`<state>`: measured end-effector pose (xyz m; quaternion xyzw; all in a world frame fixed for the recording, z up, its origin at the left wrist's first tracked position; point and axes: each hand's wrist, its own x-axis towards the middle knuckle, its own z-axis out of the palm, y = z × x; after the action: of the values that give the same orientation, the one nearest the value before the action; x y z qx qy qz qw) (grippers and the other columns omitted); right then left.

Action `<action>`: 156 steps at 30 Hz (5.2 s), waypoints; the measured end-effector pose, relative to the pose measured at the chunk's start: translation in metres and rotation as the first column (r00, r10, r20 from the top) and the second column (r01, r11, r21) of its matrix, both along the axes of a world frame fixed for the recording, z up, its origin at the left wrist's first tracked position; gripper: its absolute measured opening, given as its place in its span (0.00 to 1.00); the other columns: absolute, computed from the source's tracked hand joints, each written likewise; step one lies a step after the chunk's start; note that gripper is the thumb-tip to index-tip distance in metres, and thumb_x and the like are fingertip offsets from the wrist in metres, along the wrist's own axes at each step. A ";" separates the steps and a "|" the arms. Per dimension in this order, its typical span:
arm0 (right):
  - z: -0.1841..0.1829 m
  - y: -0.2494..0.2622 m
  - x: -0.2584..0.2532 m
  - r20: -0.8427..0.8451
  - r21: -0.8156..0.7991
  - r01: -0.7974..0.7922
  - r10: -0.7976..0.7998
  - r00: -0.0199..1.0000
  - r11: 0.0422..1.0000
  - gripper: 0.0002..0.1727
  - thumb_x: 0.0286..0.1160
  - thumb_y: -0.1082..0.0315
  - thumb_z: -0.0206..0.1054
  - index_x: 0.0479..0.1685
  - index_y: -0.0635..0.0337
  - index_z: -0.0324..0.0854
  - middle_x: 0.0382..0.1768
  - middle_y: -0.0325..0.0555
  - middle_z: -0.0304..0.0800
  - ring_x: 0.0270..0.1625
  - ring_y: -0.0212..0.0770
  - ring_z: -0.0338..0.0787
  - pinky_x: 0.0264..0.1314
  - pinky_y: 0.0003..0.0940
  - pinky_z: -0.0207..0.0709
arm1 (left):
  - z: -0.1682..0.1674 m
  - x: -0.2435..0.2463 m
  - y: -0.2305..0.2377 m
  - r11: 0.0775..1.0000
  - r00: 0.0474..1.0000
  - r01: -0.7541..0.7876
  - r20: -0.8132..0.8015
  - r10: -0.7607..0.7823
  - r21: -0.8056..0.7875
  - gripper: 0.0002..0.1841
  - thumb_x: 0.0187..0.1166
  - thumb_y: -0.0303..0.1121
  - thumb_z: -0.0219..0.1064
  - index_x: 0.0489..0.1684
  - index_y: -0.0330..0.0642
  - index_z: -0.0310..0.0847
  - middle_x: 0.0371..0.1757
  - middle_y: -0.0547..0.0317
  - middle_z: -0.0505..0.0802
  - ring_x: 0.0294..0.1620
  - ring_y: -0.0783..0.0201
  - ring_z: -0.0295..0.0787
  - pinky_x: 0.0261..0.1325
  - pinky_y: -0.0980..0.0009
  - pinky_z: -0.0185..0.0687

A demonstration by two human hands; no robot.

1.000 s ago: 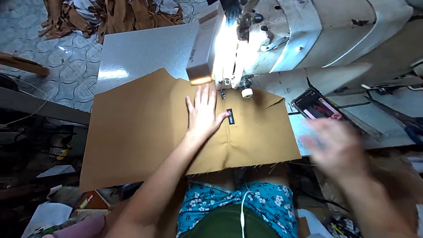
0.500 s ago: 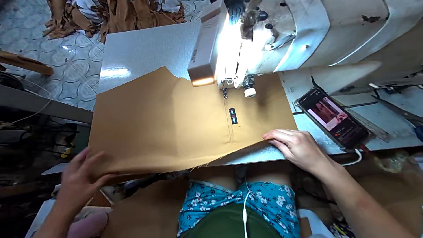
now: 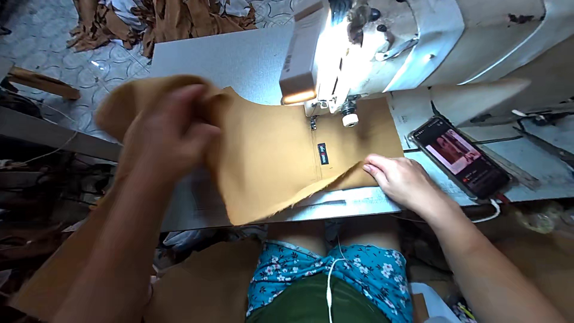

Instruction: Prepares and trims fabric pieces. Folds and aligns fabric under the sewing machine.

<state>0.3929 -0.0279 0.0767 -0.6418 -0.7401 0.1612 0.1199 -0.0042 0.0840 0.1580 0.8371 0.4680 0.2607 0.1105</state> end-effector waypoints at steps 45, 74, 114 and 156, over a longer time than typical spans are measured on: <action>-0.030 0.014 -0.042 -0.011 0.274 -0.447 0.467 0.884 0.852 0.09 0.76 0.67 0.66 0.30 0.61 0.86 0.27 0.46 0.83 0.32 0.46 0.89 0.31 0.39 0.82 | -0.116 0.110 -0.061 0.875 0.875 0.484 0.012 -0.484 -0.013 0.05 0.69 0.28 0.70 0.28 0.38 0.90 0.31 0.53 0.89 0.36 0.56 0.89 0.45 0.57 0.81; -0.051 -0.002 -0.033 -0.101 0.434 -0.331 0.410 0.907 0.838 0.17 0.78 0.63 0.58 0.24 0.62 0.83 0.34 0.51 0.89 0.41 0.50 0.90 0.41 0.42 0.80 | -0.115 0.098 -0.073 0.903 0.903 0.430 0.029 -0.429 0.003 0.10 0.73 0.29 0.67 0.23 0.35 0.88 0.34 0.50 0.92 0.37 0.58 0.91 0.42 0.68 0.88; -0.054 -0.050 -0.012 0.072 0.477 -0.192 0.179 0.981 0.858 0.18 0.71 0.71 0.60 0.46 0.44 0.95 0.59 0.51 0.92 0.71 0.60 0.85 0.72 0.78 0.59 | -0.083 0.176 0.008 0.101 0.081 0.985 -0.144 -0.986 -0.139 0.13 0.78 0.16 0.58 0.45 0.32 0.92 0.51 0.44 0.94 0.57 0.45 0.91 0.62 0.55 0.84; -0.053 0.039 -0.060 -0.304 0.345 0.177 -0.068 0.950 0.922 0.16 0.81 0.64 0.60 0.51 0.59 0.93 0.71 0.63 0.82 0.81 0.67 0.72 0.83 0.61 0.60 | -0.126 0.158 0.000 0.981 0.978 0.192 -0.083 -0.192 -0.009 0.15 0.84 0.41 0.63 0.55 0.43 0.91 0.72 0.49 0.89 0.78 0.38 0.78 0.74 0.27 0.61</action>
<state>0.3331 0.0113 0.0237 -0.6231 -0.6898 0.1028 0.3539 0.1533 0.0836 0.0317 0.8885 0.3894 0.2132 0.1160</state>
